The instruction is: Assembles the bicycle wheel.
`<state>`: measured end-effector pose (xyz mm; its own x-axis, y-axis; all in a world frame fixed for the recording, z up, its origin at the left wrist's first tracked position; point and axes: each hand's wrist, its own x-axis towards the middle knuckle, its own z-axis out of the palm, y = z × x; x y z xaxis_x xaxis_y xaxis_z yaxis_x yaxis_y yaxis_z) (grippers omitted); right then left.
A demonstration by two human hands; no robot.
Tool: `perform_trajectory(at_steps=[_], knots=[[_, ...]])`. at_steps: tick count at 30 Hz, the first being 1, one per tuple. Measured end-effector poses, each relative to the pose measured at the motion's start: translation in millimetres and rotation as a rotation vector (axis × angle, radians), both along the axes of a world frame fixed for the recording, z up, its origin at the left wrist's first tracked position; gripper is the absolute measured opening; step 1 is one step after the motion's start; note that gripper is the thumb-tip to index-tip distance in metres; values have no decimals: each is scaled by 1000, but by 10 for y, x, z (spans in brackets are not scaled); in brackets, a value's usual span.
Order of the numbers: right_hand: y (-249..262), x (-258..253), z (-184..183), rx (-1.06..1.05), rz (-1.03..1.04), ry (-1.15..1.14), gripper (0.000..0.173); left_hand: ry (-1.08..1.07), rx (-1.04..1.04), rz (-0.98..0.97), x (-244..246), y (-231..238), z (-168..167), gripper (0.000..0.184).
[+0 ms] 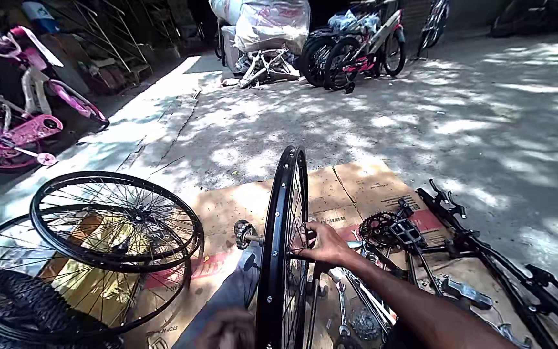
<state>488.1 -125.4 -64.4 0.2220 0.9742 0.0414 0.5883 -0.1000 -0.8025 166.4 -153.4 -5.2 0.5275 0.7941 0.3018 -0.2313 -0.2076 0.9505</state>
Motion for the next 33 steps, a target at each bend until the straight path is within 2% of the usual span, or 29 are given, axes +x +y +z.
perform_trajectory(at_steps=[3,6,8,10,12,13,14,15,17,19,21,22,23,25,26,28,29,31,32,33], knots=[[-52,19,-24,43,-48,80,48,224,-261,109,328,389,-288,37],[-138,-28,103,10,-120,139,45,371,-523,-30,746,661,-627,64],[-131,-11,99,2,-123,175,52,314,-643,-116,991,666,-649,75],[-93,43,4,20,-86,256,52,177,-715,-113,1161,650,-713,63],[-110,118,34,-14,-12,329,54,109,-704,-79,1260,671,-847,57],[-164,158,111,-46,38,318,62,100,-710,-80,1258,675,-853,55],[-240,199,209,-69,66,249,74,103,-719,-88,1240,679,-838,55],[-337,251,300,-73,50,136,79,112,-728,-104,1214,684,-824,60],[-573,408,340,-31,-128,17,66,93,-746,-115,1206,691,-859,72],[-859,569,170,-93,-364,24,53,79,-767,-136,1193,691,-866,79],[-1121,559,42,-356,-469,178,67,99,-787,-140,1198,704,-826,81],[-1187,473,20,-421,-496,344,69,111,-791,-134,1197,700,-790,79],[-1225,402,12,-397,-531,553,63,117,-792,-125,1198,689,-774,76],[-1303,365,-30,-98,-542,895,26,109,-794,-136,1195,682,-789,72],[-1324,365,-51,97,-499,971,18,107,-794,-136,1199,686,-811,71],[-1336,366,-15,342,-490,945,22,109,-804,-128,1209,683,-857,71],[-1332,375,38,332,-538,840,25,113,-811,-111,1214,682,-857,70],[-1324,371,108,14,-625,538,56,120,-825,-94,1210,681,-820,69],[-1332,345,80,-163,-635,461,68,123,-832,-97,1201,671,-804,67],[-1343,304,42,-279,-638,489,72,128,-836,-95,1196,661,-790,64]])
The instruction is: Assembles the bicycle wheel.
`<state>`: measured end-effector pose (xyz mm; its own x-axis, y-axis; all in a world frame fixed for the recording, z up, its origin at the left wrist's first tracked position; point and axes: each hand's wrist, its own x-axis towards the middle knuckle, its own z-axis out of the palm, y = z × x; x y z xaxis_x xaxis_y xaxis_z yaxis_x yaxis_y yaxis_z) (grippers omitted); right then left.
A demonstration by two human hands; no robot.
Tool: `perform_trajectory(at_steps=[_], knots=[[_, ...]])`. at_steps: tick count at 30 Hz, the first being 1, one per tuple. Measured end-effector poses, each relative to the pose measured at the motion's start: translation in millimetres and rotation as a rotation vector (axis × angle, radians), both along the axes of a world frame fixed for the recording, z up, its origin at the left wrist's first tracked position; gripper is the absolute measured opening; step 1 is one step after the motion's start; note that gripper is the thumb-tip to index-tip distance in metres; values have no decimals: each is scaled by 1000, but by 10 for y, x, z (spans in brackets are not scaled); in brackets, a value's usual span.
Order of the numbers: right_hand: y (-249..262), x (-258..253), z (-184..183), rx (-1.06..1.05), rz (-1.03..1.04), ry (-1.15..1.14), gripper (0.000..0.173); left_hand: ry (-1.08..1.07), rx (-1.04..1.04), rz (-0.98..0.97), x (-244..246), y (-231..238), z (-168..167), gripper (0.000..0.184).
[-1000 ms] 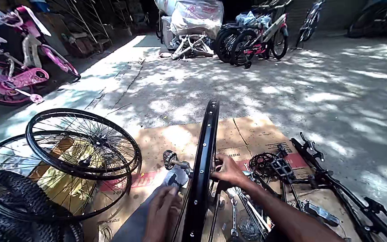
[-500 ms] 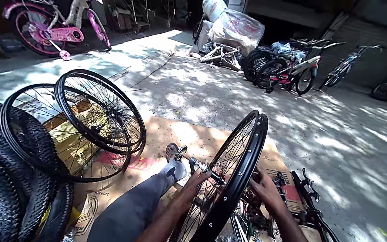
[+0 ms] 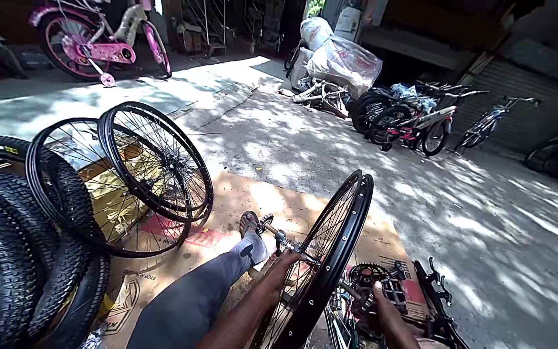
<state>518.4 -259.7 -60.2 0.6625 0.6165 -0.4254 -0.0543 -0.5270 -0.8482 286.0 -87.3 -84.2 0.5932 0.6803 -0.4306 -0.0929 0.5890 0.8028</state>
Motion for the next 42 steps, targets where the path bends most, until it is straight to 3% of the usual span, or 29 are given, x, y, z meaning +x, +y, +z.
perform_trajectory(at_steps=[1,3,5,6,7,9,11,12,14,16,17,19,20,21,22,24,26,27,30,31,32,34,36,37,40,42], knots=[[-13,-29,-31,14,-28,93,66,6,0,-2,-2,-6,10,62],[-86,20,-62,352,-32,195,34,6,7,-14,-6,8,11,64],[-75,120,-21,732,-39,212,24,-8,4,-21,3,21,1,63],[-82,131,29,778,-70,190,23,-12,-2,-20,22,13,-48,62],[-91,111,69,669,-107,105,33,-11,-8,-22,34,14,-90,61],[-80,23,45,223,-81,-25,61,-6,-13,-31,18,22,-86,59],[-58,-54,-35,26,-33,84,67,-14,-17,-45,14,19,-83,61],[-71,-52,-62,107,-33,143,56,-24,-15,-46,18,20,-83,61],[-114,48,-80,518,24,191,25,-45,-16,-39,19,32,-81,62],[-98,101,-1,755,-14,174,20,-54,-17,-43,21,34,-114,67],[-111,84,46,654,-63,86,28,-54,-19,-46,29,32,-130,69],[-102,-8,50,208,-93,-63,57,-55,-14,-45,47,34,-150,69],[-90,-60,5,49,-75,-39,67,-55,-9,-50,47,32,-167,71],[-80,-100,-30,-4,-59,18,67,-59,-4,-57,47,34,-182,70],[-97,-97,-63,60,-52,58,55,-65,3,-61,47,41,-191,71],[-154,-4,-82,404,9,83,32,-75,14,-63,32,62,-177,70],[-154,48,-13,661,14,115,22,-68,15,-47,29,54,-178,66],[-151,23,52,611,-15,81,25,-65,19,-49,35,49,-178,66],[-99,-106,30,124,-53,-4,62,-65,13,-45,54,53,-180,68],[-86,-127,-41,58,-49,29,64,-65,8,-50,49,48,-182,69],[-92,-115,-99,98,-44,66,56,-63,4,-60,40,49,-180,70],[-140,-15,-152,421,26,94,29,-57,1,-58,19,58,-152,67],[-141,76,-124,673,68,96,24,-46,3,-62,12,59,-151,68],[-142,75,-77,612,39,66,24,-39,2,-61,24,61,-167,69],[-93,-48,-30,104,-46,19,61,-35,-18,-58,44,58,-167,71],[-94,-95,-94,54,-40,55,56,-31,-20,-69,35,54,-136,70]])
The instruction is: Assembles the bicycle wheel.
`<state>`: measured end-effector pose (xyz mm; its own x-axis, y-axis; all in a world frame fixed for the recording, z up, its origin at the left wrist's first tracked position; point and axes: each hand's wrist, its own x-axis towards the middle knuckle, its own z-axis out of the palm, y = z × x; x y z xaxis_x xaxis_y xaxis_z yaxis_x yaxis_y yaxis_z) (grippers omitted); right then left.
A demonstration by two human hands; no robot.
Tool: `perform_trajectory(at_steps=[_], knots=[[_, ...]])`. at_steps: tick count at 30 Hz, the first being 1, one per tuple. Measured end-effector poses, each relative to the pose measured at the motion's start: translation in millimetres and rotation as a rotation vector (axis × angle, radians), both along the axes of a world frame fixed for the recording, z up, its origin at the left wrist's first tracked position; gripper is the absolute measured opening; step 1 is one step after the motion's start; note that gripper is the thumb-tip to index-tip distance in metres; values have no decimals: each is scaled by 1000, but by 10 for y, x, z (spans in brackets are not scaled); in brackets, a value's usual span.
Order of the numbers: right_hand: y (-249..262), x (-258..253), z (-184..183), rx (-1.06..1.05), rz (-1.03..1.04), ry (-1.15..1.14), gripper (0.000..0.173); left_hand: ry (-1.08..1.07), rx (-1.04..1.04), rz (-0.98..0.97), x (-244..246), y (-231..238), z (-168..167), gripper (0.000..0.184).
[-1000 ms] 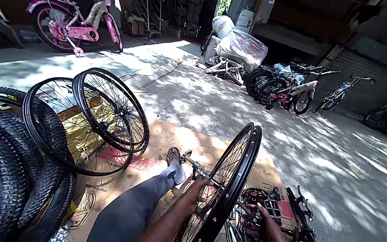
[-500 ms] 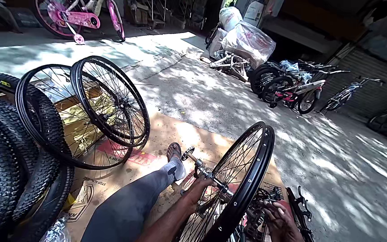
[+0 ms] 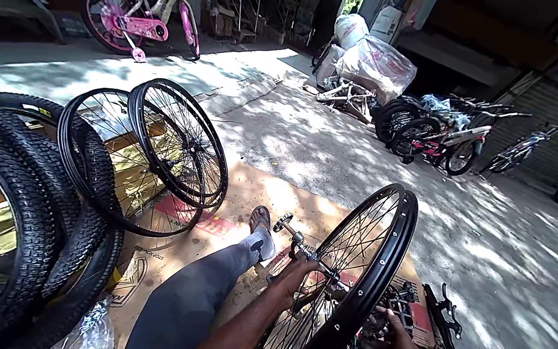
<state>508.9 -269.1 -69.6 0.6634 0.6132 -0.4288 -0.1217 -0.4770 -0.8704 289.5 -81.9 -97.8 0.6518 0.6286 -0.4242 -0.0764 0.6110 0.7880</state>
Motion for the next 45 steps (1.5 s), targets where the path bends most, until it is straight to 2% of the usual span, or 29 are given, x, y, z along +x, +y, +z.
perform_trajectory(at_steps=[2,4,5,6,8,10,12,14,16,17,18,20,21,22,24,26,29,31,33,35,37,40,41,45], knots=[[-42,51,-21,253,53,-50,34,-5,3,0,-7,19,13,67],[-31,111,-10,512,62,-84,24,7,7,5,-9,23,9,60],[-28,94,35,499,18,-95,23,8,-3,5,-7,2,18,58],[-16,52,81,404,-42,-100,28,2,-10,4,-5,-8,33,56],[18,-24,100,149,-119,-32,52,-15,-22,-13,8,7,14,61],[34,-42,47,48,-132,106,64,-12,-41,-27,20,10,10,60],[30,-16,1,156,-97,148,51,-7,-38,-38,5,27,46,57],[7,32,-47,412,-30,84,33,2,-23,-32,-16,20,82,53],[6,85,-40,599,-14,57,31,12,-26,-14,-17,-3,93,47],[18,77,-10,571,-43,43,28,17,-23,-15,-9,-1,86,47],[36,45,19,457,-94,29,30,18,-29,-22,-8,6,76,50],[65,-36,35,156,-127,49,52,25,-31,-7,3,-6,55,55],[72,-50,0,75,-107,82,61,27,-26,-4,-2,-11,48,57],[77,-55,-28,58,-84,112,61,29,-22,-1,-13,-14,60,56],[73,-20,-79,135,-46,63,48,33,-11,30,-27,-41,81,51],[70,33,-69,262,49,-90,37,30,-15,89,-19,-60,88,48],[141,26,50,319,266,-533,27,58,-13,182,-10,-87,168,41],[271,-34,201,207,430,-890,36,58,-12,207,-34,-87,212,45],[454,-138,299,82,579,-1058,49,62,-8,218,-52,-77,202,42],[678,-178,268,-67,753,-1061,58,62,-3,217,-60,-42,166,39],[856,-202,168,-163,871,-1069,61,46,-12,205,-74,-15,133,43],[959,-205,89,-200,939,-1023,69,43,-27,202,-96,13,132,49],[962,-207,113,-205,938,-970,70,48,-27,202,-102,15,133,46],[915,-232,229,-156,937,-833,51,43,-68,218,-129,-37,156,39]])
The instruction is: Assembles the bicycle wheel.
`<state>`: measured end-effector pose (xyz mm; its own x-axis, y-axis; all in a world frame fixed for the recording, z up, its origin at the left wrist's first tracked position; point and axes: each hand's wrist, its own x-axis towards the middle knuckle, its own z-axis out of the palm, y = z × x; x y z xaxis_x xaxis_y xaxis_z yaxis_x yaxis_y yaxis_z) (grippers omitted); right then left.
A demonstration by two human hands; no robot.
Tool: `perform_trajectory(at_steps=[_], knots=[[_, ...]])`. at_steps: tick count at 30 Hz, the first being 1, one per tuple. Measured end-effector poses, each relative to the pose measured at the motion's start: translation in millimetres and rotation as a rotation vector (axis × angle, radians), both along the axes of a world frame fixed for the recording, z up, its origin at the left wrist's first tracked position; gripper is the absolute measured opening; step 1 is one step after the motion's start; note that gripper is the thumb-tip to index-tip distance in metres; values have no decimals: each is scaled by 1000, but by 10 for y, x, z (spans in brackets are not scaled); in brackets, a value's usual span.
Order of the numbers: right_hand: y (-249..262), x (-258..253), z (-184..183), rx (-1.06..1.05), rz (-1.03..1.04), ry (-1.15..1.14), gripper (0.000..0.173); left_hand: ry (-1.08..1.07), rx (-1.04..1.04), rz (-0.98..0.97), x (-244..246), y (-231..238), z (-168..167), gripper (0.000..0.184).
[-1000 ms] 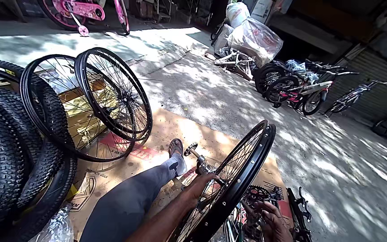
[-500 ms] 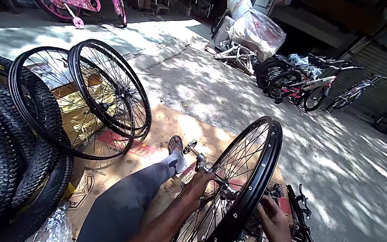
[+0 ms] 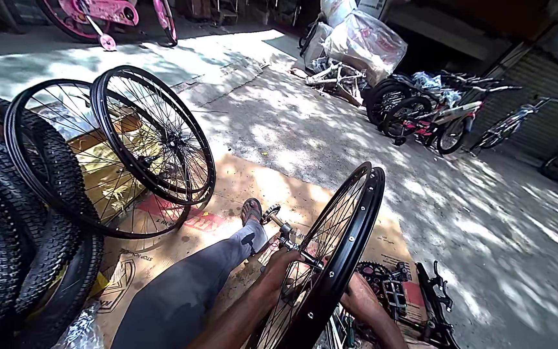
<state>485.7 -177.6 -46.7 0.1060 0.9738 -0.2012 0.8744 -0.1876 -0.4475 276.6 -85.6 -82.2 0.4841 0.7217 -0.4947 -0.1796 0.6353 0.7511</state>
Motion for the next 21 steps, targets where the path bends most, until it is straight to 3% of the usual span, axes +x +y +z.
perform_trajectory(at_steps=[4,13,21], knots=[[-17,-14,-144,157,32,-113,37,9,46,21,-3,-44,-9,40],[-18,118,-394,144,-37,-38,48,23,121,-79,103,57,-43,43],[-15,169,-405,153,-66,-18,48,32,106,-111,89,-31,78,63]])
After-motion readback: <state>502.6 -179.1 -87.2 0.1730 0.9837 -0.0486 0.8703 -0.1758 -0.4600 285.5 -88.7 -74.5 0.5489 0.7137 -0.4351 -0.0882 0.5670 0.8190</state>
